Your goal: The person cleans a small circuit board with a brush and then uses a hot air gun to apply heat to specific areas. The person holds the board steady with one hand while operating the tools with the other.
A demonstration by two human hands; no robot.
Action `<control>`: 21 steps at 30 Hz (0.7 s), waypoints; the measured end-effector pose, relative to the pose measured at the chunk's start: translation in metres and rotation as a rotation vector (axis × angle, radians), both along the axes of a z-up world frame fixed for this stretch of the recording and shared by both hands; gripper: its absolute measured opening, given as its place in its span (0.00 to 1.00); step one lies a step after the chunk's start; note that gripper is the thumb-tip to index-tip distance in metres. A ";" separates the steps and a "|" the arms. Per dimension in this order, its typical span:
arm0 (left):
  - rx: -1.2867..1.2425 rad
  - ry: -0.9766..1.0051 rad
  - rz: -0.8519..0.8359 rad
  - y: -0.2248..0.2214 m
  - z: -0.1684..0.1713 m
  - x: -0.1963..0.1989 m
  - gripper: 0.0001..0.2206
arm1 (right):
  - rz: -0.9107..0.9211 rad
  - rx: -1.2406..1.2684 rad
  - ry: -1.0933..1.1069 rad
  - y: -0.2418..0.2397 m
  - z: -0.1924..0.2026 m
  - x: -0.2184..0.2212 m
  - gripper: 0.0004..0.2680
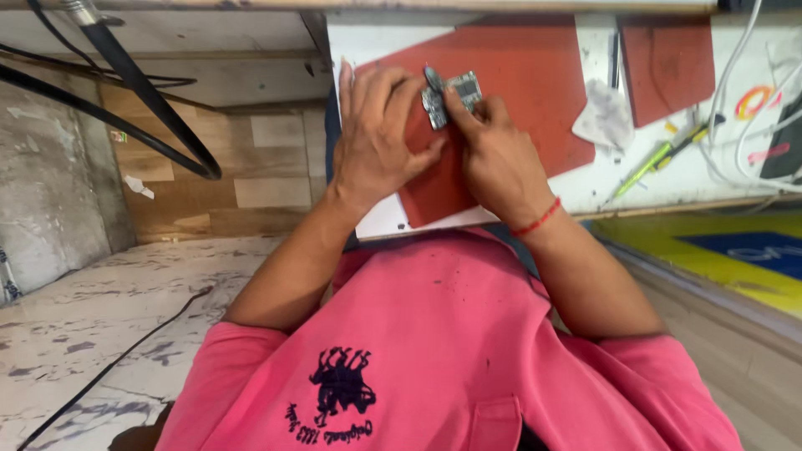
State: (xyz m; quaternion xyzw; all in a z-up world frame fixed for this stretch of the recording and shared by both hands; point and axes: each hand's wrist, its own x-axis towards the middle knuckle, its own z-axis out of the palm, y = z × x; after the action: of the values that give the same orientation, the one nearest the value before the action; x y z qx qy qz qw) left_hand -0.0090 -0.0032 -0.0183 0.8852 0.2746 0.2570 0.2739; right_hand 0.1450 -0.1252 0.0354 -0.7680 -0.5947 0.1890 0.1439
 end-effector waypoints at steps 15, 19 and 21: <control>0.005 -0.072 -0.074 0.008 -0.005 -0.001 0.24 | -0.031 0.116 0.033 -0.018 -0.009 0.015 0.22; 0.108 -0.010 -0.070 0.015 -0.008 0.004 0.21 | 0.085 -0.007 0.059 -0.007 -0.005 0.018 0.24; 0.159 -0.028 -0.074 0.011 -0.014 0.009 0.21 | -0.026 0.079 0.010 -0.013 -0.006 0.021 0.22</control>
State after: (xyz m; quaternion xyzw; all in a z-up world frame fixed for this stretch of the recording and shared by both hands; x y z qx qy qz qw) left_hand -0.0002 0.0076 -0.0324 0.9100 0.2165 0.2800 0.2161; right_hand 0.1664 -0.1382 0.0292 -0.7684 -0.5909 0.1674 0.1796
